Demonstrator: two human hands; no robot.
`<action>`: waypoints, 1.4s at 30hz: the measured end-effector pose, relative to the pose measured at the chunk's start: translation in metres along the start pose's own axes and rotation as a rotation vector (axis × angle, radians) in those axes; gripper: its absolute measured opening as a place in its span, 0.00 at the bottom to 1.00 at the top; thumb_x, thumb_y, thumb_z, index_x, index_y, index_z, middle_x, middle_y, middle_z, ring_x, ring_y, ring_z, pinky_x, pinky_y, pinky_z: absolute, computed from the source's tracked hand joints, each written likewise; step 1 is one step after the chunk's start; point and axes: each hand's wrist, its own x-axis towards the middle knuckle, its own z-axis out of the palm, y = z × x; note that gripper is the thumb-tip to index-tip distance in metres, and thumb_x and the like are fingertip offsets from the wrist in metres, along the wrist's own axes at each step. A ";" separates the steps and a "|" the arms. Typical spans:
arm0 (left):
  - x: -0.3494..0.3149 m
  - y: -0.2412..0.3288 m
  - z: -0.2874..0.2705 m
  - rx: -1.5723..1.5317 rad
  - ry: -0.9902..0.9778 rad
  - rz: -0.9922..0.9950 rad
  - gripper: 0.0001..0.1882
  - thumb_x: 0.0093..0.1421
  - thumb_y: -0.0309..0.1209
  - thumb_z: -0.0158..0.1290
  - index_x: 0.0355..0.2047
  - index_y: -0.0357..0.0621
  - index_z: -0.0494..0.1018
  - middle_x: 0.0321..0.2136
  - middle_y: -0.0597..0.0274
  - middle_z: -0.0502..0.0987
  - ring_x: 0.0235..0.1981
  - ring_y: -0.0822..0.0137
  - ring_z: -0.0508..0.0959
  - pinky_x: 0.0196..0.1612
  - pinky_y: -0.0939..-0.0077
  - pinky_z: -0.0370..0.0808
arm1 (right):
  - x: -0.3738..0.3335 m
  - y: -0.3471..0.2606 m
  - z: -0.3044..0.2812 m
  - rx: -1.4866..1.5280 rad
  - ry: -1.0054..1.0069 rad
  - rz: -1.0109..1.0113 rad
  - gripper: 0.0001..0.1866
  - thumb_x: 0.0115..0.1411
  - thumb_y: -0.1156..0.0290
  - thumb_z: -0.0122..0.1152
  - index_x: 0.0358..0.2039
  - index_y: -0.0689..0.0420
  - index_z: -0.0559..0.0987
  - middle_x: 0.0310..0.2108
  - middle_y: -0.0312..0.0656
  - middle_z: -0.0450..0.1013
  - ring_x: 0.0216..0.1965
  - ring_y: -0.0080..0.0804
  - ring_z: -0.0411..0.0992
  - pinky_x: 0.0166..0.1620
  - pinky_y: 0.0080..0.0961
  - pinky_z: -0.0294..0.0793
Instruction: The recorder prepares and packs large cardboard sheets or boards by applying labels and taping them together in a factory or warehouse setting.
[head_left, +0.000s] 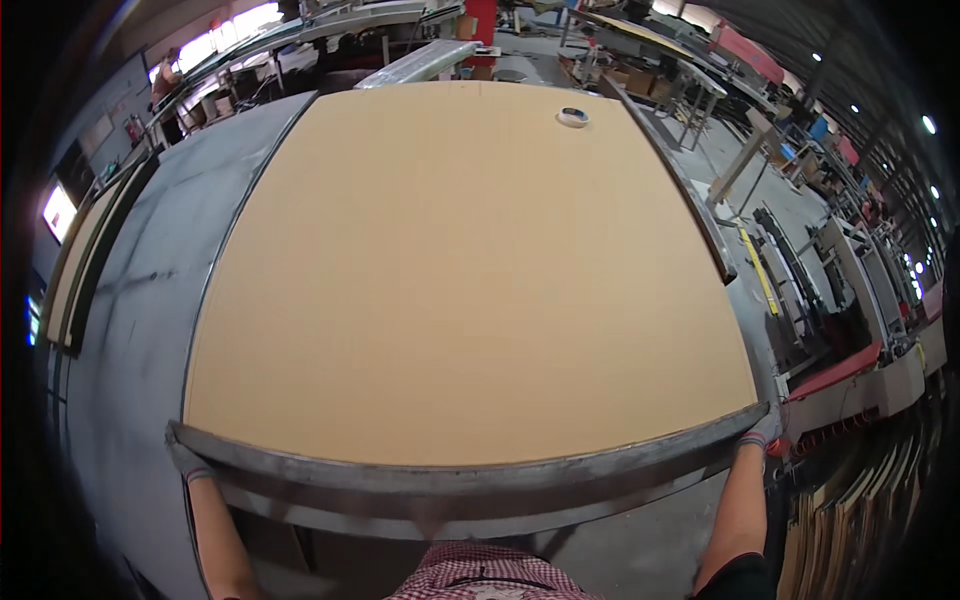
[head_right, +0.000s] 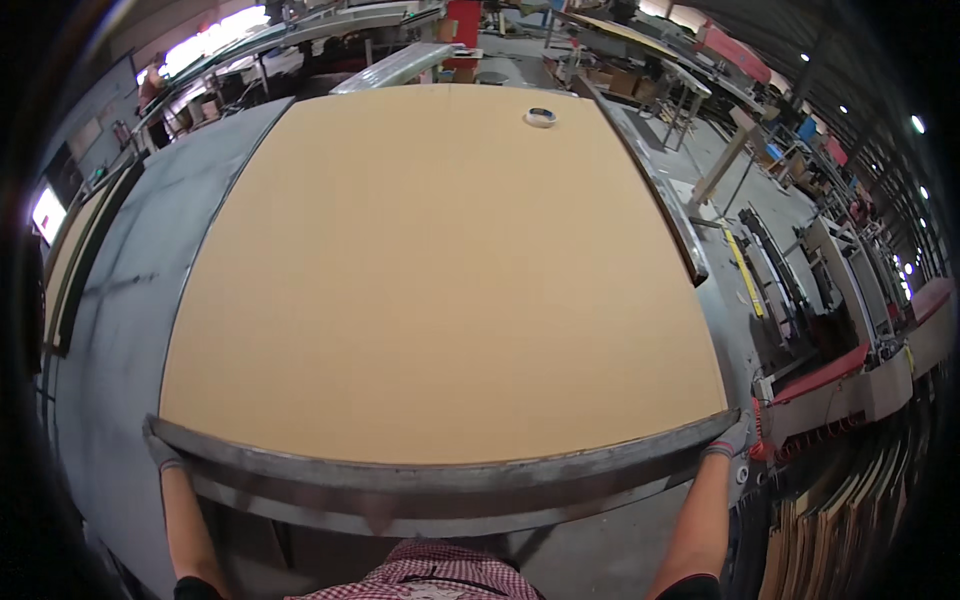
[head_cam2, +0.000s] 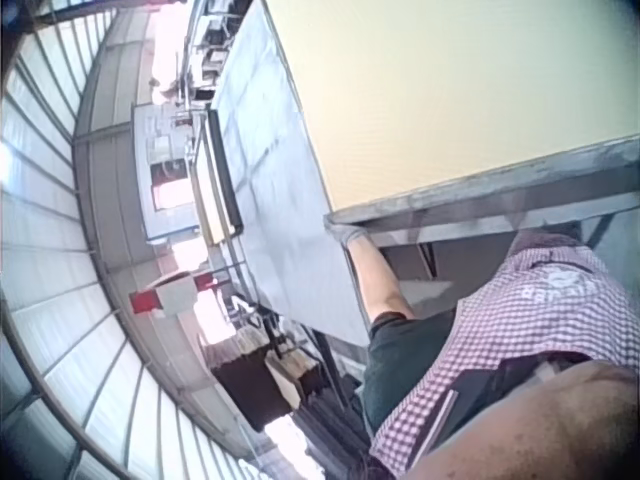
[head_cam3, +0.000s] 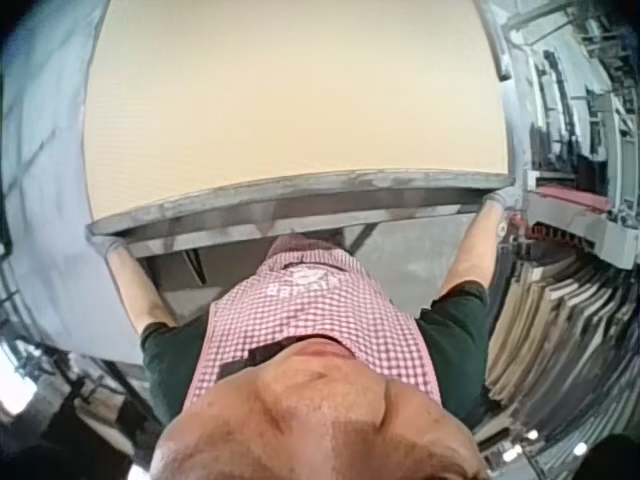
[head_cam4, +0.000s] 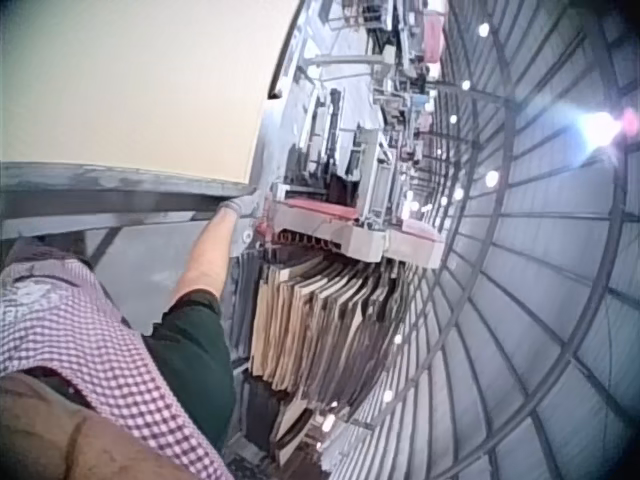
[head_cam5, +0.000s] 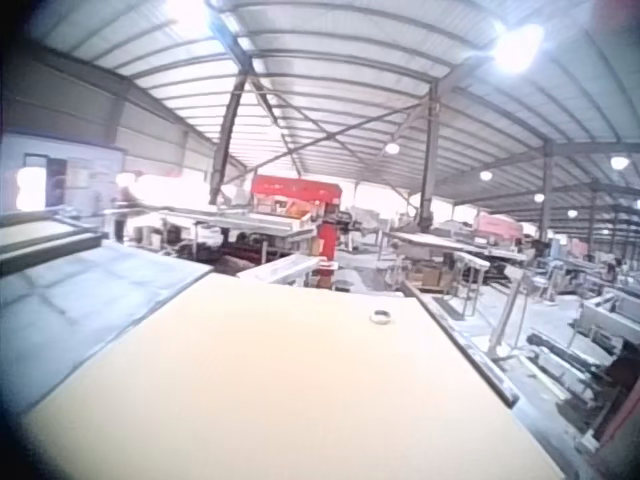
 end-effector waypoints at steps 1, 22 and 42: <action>-0.004 0.003 0.006 -0.062 -0.091 -0.090 0.29 0.63 0.50 0.42 0.52 0.38 0.68 0.50 0.54 0.71 0.48 0.59 0.72 0.54 0.68 0.68 | 0.001 -0.001 0.001 -0.051 -0.005 -0.052 0.20 0.57 0.59 0.56 0.42 0.62 0.78 0.40 0.41 0.74 0.38 0.33 0.73 0.44 0.27 0.72; -0.634 -0.179 -0.024 -0.439 -0.251 -1.150 0.46 0.50 0.69 0.46 0.62 0.54 0.57 0.61 0.62 0.61 0.60 0.51 0.60 0.63 0.47 0.56 | 0.074 0.072 -0.576 -0.195 -0.333 0.606 0.27 0.62 0.48 0.44 0.52 0.54 0.73 0.48 0.42 0.72 0.47 0.44 0.71 0.50 0.43 0.69; -0.835 -0.177 0.057 1.018 -1.309 -0.197 0.33 0.62 0.50 0.48 0.60 0.41 0.58 0.57 0.56 0.65 0.57 0.55 0.64 0.63 0.60 0.57 | 0.193 -0.035 -0.314 -0.052 -0.658 0.331 0.15 0.57 0.68 0.55 0.44 0.58 0.74 0.38 0.36 0.72 0.41 0.34 0.71 0.49 0.35 0.69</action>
